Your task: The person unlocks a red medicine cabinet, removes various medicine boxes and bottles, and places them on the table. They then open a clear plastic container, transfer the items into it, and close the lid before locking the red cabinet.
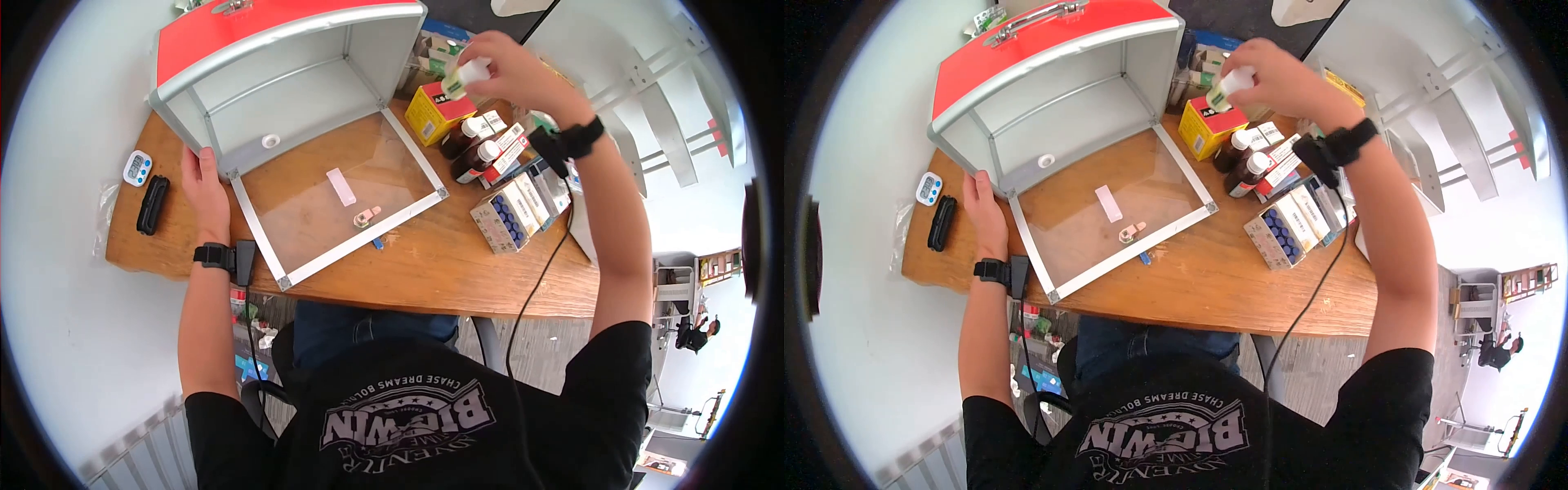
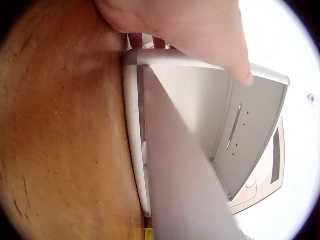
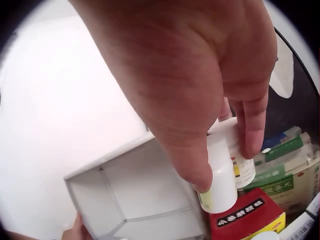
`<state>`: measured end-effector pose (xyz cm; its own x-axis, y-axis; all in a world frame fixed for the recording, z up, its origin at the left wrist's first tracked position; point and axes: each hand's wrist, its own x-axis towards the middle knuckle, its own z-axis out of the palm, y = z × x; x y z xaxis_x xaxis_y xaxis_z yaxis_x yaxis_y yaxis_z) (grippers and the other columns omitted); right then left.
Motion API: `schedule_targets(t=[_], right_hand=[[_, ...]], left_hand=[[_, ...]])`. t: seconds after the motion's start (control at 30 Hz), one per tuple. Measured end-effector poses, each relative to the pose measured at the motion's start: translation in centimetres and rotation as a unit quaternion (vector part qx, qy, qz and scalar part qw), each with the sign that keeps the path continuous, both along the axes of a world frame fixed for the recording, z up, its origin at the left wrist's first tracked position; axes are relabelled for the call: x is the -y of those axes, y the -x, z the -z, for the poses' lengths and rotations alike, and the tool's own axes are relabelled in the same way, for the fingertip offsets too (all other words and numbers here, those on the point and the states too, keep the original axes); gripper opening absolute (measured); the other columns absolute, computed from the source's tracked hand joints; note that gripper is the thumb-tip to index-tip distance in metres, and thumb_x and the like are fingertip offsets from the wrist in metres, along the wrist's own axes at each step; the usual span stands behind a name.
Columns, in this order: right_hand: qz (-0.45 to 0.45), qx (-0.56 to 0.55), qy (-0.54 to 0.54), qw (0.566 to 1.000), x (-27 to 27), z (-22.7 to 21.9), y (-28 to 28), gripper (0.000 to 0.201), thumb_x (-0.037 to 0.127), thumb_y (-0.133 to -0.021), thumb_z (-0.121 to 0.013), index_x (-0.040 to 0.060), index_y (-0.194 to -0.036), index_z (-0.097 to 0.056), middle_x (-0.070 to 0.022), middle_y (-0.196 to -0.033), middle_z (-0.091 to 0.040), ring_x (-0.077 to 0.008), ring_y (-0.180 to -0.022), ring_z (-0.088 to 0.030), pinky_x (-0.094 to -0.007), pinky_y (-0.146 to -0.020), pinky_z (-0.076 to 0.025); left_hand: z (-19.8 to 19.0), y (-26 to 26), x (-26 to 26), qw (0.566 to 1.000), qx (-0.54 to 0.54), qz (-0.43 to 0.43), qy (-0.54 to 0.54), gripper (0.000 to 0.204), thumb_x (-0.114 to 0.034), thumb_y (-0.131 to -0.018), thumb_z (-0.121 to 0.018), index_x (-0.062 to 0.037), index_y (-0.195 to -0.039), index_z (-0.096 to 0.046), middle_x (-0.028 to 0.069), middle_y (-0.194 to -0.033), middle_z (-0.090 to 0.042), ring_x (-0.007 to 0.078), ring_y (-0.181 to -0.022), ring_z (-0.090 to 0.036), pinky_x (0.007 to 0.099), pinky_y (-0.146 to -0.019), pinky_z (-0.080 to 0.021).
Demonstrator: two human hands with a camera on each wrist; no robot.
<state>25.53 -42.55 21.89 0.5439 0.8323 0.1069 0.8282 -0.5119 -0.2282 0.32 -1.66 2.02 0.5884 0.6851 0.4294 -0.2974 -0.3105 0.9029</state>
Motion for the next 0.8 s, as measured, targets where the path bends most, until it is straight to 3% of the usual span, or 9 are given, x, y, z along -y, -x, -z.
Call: schedule_targets(t=[0.13, 0.37, 0.53, 0.7, 0.8], right_hand=[[0.031, -0.075, 0.050, 0.995, -1.5, 0.8, 2.2, 0.037, 0.018, -0.087, -0.079, 0.0146, -0.123, -0.071, -0.0166, -0.158, -0.045, -0.0344, -0.130, -0.060, -0.0401, -0.103, -0.056], [0.020, -0.084, 0.101, 0.991, -1.3, -0.3, 2.0, 0.040, 0.017, -0.086, -0.080, 0.0147, -0.125, -0.071, -0.0156, -0.162, -0.042, -0.0348, -0.125, -0.063, -0.0401, -0.100, -0.057], [0.010, -0.027, 0.083, 0.996, -1.1, -0.3, 2.6, 0.038, 0.015, -0.085, -0.080, 0.0135, -0.123, -0.070, -0.0135, -0.156, -0.046, -0.0319, -0.116, -0.066, -0.0390, -0.097, -0.058], [0.001, -0.010, 0.022, 1.000, 3.1, -2.6, 4.2, 0.035, 0.011, -0.084, -0.080, 0.0114, -0.118, -0.071, -0.0116, -0.152, -0.048, -0.0269, -0.119, -0.063, -0.0363, -0.096, -0.058], [0.076, -0.050, 0.075, 0.993, 5.6, -5.3, 8.3, 0.034, 0.010, -0.083, -0.081, 0.0106, -0.116, -0.072, -0.0109, -0.151, -0.050, -0.0252, -0.122, -0.062, -0.0356, -0.096, -0.057]], left_hand=[[0.0, 0.0, 0.0, 1.000, 0.008, 0.004, 0.001, 0.051, -0.026, -0.112, -0.053, 0.0067, -0.152, -0.047, 0.0134, -0.148, -0.057, 0.0216, -0.135, -0.053, 0.0344, -0.116, -0.039], [0.7, 0.0, -0.4, 1.000, -0.004, -0.002, 0.000, 0.054, -0.030, -0.112, -0.054, 0.0075, -0.151, -0.048, 0.0139, -0.147, -0.058, 0.0223, -0.133, -0.054, 0.0347, -0.115, -0.039], [1.3, -0.2, -0.8, 1.000, 0.016, 0.017, 0.010, 0.054, -0.028, -0.112, -0.056, 0.0067, -0.152, -0.047, 0.0131, -0.148, -0.057, 0.0213, -0.134, -0.053, 0.0342, -0.116, -0.039], [1.8, -0.2, -1.3, 1.000, 0.005, 0.001, 0.012, 0.053, -0.028, -0.111, -0.057, 0.0065, -0.151, -0.048, 0.0122, -0.144, -0.060, 0.0201, -0.130, -0.056, 0.0340, -0.113, -0.041], [2.1, 0.0, -1.7, 1.000, -0.017, -0.015, 0.006, 0.050, -0.026, -0.111, -0.056, 0.0065, -0.149, -0.051, 0.0117, -0.142, -0.062, 0.0196, -0.127, -0.057, 0.0334, -0.111, -0.042]])
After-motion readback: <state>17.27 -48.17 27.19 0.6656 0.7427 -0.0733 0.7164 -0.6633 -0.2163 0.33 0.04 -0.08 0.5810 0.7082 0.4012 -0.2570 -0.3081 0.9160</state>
